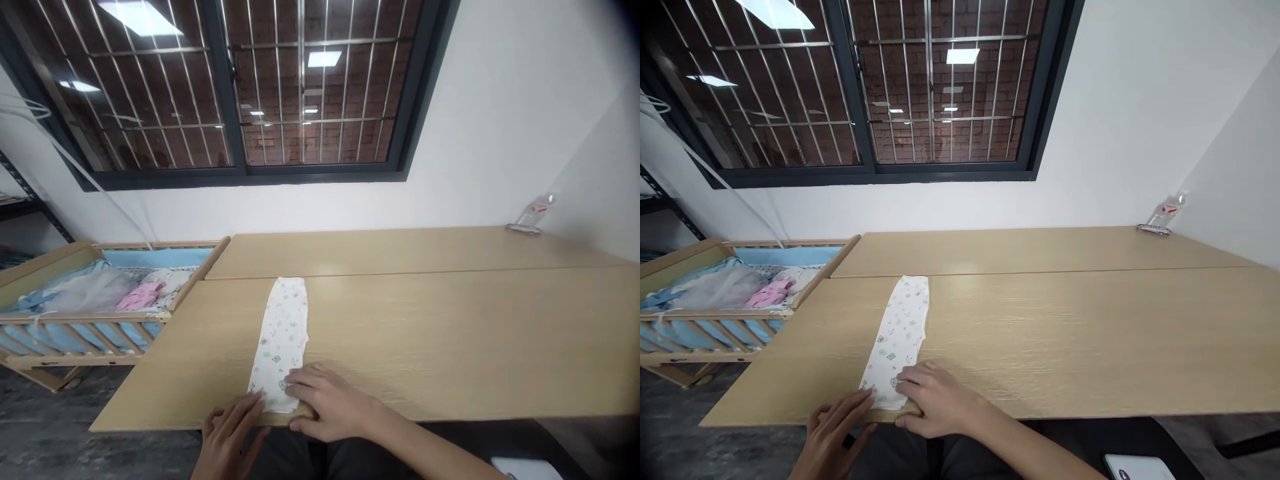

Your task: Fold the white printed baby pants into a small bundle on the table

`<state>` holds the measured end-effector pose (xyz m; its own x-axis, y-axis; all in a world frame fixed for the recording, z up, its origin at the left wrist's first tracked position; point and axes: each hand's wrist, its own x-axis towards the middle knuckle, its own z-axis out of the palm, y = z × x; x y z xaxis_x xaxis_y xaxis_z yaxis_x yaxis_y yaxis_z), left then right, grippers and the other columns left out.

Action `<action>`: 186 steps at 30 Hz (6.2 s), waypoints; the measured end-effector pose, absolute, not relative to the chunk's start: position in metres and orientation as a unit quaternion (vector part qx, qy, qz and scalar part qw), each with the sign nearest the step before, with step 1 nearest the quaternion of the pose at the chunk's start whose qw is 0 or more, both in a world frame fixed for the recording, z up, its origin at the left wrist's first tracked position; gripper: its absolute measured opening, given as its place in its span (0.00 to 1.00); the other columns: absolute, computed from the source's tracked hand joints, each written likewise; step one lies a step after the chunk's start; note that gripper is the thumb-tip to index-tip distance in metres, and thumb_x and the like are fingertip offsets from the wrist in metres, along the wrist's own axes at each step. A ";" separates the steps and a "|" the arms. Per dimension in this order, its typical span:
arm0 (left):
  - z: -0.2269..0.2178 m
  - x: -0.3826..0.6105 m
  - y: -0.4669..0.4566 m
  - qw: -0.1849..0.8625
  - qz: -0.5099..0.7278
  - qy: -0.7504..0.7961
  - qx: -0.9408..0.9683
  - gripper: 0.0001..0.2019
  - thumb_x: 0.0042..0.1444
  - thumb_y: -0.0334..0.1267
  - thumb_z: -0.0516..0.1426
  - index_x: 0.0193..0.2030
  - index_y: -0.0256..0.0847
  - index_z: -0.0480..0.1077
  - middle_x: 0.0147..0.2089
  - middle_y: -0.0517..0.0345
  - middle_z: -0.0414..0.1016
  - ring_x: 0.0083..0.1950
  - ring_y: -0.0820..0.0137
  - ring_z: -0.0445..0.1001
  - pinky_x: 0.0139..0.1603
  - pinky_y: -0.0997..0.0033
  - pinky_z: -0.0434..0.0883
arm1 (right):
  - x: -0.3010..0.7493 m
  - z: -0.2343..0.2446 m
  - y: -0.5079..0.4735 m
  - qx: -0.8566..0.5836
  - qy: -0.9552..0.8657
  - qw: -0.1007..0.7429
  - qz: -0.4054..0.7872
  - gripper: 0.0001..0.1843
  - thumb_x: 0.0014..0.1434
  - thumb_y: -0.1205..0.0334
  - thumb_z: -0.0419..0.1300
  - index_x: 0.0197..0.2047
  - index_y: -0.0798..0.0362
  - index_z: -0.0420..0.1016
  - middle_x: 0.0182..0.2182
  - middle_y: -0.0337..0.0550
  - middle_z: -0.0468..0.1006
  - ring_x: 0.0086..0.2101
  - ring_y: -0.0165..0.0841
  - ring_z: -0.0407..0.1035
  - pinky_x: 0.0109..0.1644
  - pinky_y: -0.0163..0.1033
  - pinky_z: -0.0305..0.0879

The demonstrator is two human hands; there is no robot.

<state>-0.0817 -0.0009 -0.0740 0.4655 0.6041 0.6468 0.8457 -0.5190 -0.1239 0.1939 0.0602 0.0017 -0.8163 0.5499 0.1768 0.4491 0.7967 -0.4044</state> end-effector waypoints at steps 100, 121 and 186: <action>-0.059 -0.004 0.065 0.042 -0.244 -0.553 -0.795 0.17 0.68 0.37 0.51 0.60 0.42 0.73 0.60 0.48 0.77 0.58 0.57 0.74 0.60 0.53 0.71 | 0.192 0.007 0.221 -0.327 -0.866 0.252 0.283 0.23 0.67 0.51 0.60 0.61 0.52 0.75 0.59 0.53 0.75 0.58 0.43 0.69 0.64 0.50 0.63; -0.022 -0.048 0.104 -0.213 -0.299 -0.524 -0.768 0.18 0.72 0.46 0.42 0.53 0.44 0.69 0.54 0.52 0.78 0.57 0.62 0.74 0.60 0.59 0.70 | 0.231 -0.003 0.138 -0.358 -0.892 0.195 0.194 0.21 0.65 0.63 0.54 0.60 0.49 0.74 0.55 0.50 0.79 0.55 0.45 0.71 0.63 0.51 0.58; -0.069 0.001 0.195 0.001 -0.288 -0.514 -0.808 0.41 0.67 0.61 0.45 0.75 0.29 0.47 0.78 0.31 0.41 0.79 0.47 0.43 0.73 0.43 0.52 | 0.207 -0.033 0.198 -0.485 -0.848 0.192 0.090 0.38 0.74 0.45 0.39 0.77 0.62 0.45 0.76 0.56 0.39 0.74 0.44 0.30 0.75 0.55 0.37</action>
